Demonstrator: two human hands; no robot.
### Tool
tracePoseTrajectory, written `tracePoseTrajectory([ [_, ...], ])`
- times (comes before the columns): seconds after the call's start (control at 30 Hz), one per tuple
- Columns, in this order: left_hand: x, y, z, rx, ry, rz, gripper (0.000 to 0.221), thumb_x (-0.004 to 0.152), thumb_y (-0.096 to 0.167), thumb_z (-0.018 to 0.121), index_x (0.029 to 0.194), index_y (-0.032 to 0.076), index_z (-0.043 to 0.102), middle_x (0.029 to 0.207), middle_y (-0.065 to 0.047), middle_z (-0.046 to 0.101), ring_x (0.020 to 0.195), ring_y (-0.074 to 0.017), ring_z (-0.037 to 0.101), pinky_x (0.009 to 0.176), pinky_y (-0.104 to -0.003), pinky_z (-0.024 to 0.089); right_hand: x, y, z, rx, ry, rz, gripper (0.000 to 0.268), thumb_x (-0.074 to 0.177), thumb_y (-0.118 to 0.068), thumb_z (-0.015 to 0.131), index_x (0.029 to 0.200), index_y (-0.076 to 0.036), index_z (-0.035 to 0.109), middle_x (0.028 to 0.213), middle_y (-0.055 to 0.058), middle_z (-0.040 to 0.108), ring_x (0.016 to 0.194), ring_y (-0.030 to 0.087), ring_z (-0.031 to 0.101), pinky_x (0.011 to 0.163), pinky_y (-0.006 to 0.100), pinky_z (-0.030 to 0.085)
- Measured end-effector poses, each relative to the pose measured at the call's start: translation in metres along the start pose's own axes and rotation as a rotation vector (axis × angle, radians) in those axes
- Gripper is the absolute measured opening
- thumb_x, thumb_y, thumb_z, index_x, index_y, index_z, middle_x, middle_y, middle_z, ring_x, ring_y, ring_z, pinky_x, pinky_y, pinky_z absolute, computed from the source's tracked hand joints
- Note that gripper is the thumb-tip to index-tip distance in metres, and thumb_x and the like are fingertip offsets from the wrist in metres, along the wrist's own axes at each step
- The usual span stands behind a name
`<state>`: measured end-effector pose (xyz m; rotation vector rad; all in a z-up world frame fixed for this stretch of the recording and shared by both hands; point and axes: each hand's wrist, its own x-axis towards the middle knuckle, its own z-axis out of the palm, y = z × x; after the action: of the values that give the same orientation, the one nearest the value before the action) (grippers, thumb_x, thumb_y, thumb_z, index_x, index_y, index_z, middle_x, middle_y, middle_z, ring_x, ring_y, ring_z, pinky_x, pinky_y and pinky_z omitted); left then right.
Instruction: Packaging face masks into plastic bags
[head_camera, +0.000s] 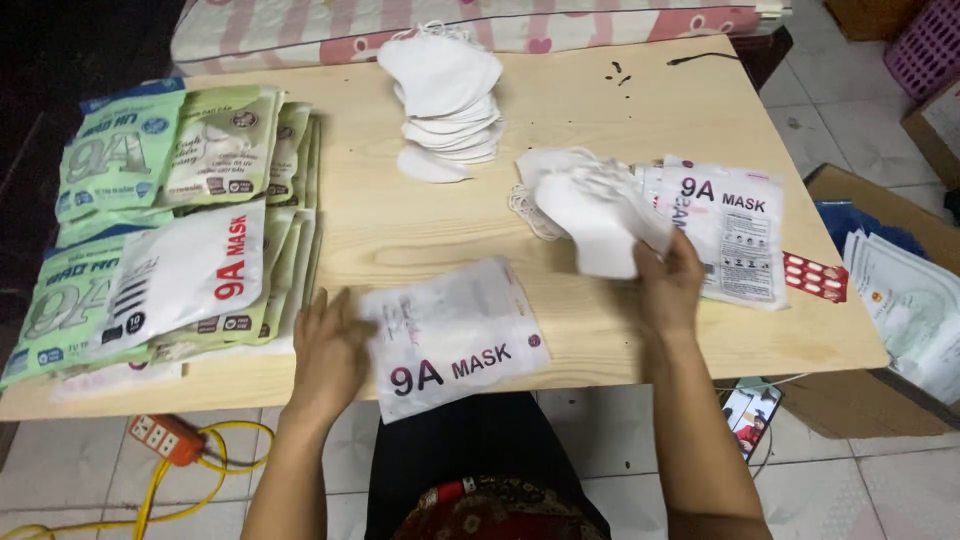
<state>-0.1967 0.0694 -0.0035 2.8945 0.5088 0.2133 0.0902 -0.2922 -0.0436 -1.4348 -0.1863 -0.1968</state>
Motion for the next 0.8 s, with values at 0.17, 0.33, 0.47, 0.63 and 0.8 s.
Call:
tracePoseTrajectory([
  [0.17, 0.014, 0.065, 0.037, -0.305, 0.205, 0.111, 0.033, 0.095, 0.015, 0.058, 0.125, 0.008, 0.071, 0.134, -0.030, 0.060, 0.127, -0.0533, 0.053, 0.106, -0.059, 0.042, -0.042, -0.005, -0.026, 0.077, 0.062, 0.039, 0.047, 0.093, 0.005, 0.070, 0.137, -0.012, 0.064, 0.123, 0.008, 0.070, 0.113, 0.018, 0.066, 0.103, 0.037, 0.056],
  [0.33, 0.021, 0.151, 0.052, -0.269, -0.012, 0.113, 0.067, 0.096, 0.047, 0.063, 0.149, 0.010, 0.050, 0.139, -0.032, 0.056, 0.132, -0.0548, 0.049, 0.109, -0.062, 0.036, -0.062, -0.005, -0.027, 0.254, 0.096, 0.109, 0.047, 0.091, 0.009, 0.069, 0.134, -0.007, 0.063, 0.123, 0.015, 0.071, 0.113, 0.026, 0.071, 0.102, 0.042, 0.059],
  [0.47, 0.026, 0.187, 0.033, -0.207, -0.129, 0.021, 0.106, 0.083, 0.077, 0.057, 0.158, 0.005, 0.034, 0.146, -0.040, 0.042, 0.141, -0.0631, 0.028, 0.111, -0.073, 0.009, -0.074, -0.009, -0.027, 0.335, 0.130, 0.166, 0.041, 0.090, 0.007, 0.069, 0.129, -0.006, 0.064, 0.117, 0.014, 0.073, 0.106, 0.027, 0.074, 0.094, 0.039, 0.064],
  [0.63, 0.020, 0.191, 0.016, -0.216, -0.348, 0.048, 0.120, 0.077, 0.072, 0.066, 0.162, 0.004, 0.016, 0.157, -0.043, 0.022, 0.148, -0.0625, 0.007, 0.111, -0.074, -0.012, -0.085, 0.015, -0.038, 0.295, 0.107, 0.201, 0.040, 0.092, 0.004, 0.068, 0.131, -0.006, 0.062, 0.121, 0.013, 0.072, 0.107, 0.026, 0.073, 0.094, 0.040, 0.063],
  [0.8, 0.008, 0.172, 0.019, -0.147, -0.464, 0.181, 0.087, 0.088, 0.051, 0.067, 0.153, 0.000, 0.038, 0.155, -0.038, 0.031, 0.149, -0.0555, 0.018, 0.117, -0.069, 0.004, -0.089, -0.005, -0.029, 0.236, 0.098, 0.185, 0.037, 0.095, 0.002, 0.066, 0.131, -0.008, 0.062, 0.122, 0.012, 0.071, 0.108, 0.026, 0.072, 0.098, 0.039, 0.062],
])
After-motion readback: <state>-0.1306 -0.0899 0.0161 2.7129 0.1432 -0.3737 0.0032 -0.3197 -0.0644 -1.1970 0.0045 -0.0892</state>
